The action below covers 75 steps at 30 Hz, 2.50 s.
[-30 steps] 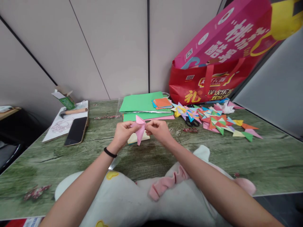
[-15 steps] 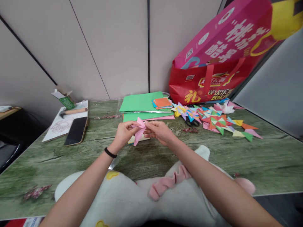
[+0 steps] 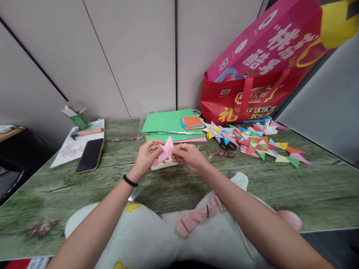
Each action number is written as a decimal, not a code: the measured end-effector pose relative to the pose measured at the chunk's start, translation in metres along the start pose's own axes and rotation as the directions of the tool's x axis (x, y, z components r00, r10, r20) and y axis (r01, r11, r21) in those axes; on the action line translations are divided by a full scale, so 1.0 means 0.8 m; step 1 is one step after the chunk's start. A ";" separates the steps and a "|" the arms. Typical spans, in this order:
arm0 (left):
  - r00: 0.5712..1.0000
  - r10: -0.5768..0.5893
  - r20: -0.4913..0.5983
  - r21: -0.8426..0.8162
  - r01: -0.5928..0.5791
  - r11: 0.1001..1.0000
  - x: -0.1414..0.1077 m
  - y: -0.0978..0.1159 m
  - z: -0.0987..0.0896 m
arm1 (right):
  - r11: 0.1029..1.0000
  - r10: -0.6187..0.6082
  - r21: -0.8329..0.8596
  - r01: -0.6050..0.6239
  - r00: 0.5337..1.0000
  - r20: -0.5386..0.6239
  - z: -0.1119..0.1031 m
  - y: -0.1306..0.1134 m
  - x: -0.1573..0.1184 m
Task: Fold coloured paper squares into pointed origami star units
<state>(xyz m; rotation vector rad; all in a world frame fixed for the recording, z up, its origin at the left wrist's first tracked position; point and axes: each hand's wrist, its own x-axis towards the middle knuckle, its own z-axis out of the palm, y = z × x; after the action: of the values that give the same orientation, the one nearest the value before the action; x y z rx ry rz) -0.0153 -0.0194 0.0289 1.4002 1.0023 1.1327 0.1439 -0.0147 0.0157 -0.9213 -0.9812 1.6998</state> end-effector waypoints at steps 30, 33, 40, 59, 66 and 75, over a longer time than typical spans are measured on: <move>0.987 -0.151 0.061 -0.116 0.157 0.981 0.000 0.002 0.004 | 0.994 0.107 0.006 -0.107 0.994 -0.003 -0.011 -0.009 0.002; 0.987 -0.140 0.077 -0.097 0.147 0.984 -0.001 0.000 0.003 | 0.996 0.050 -0.068 -0.051 0.999 -0.018 -0.011 -0.006 0.003; 0.989 -0.074 0.130 -0.065 0.083 0.994 -0.004 0.003 0.003 | 0.993 0.000 -0.118 -0.001 1.000 -0.008 -0.007 -0.007 0.001; 0.992 -0.071 0.103 -0.099 0.081 0.992 -0.003 0.007 0.002 | 0.981 -0.074 -0.172 0.093 0.991 0.115 -0.009 -0.005 0.000; 0.990 -0.068 0.120 -0.081 0.078 0.994 -0.005 0.010 0.004 | 0.993 -0.004 -0.121 0.018 0.993 0.116 -0.011 -0.004 0.001; 0.988 -0.075 0.137 -0.085 0.087 0.993 -0.007 0.010 0.005 | 0.970 0.242 -0.059 -0.235 0.955 0.170 -0.015 -0.012 0.002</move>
<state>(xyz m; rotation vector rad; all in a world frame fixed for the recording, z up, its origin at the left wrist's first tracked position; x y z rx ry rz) -0.0125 -0.0270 0.0358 1.3329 0.8939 0.9995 0.1577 -0.0084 0.0190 -0.9576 -1.0557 1.9995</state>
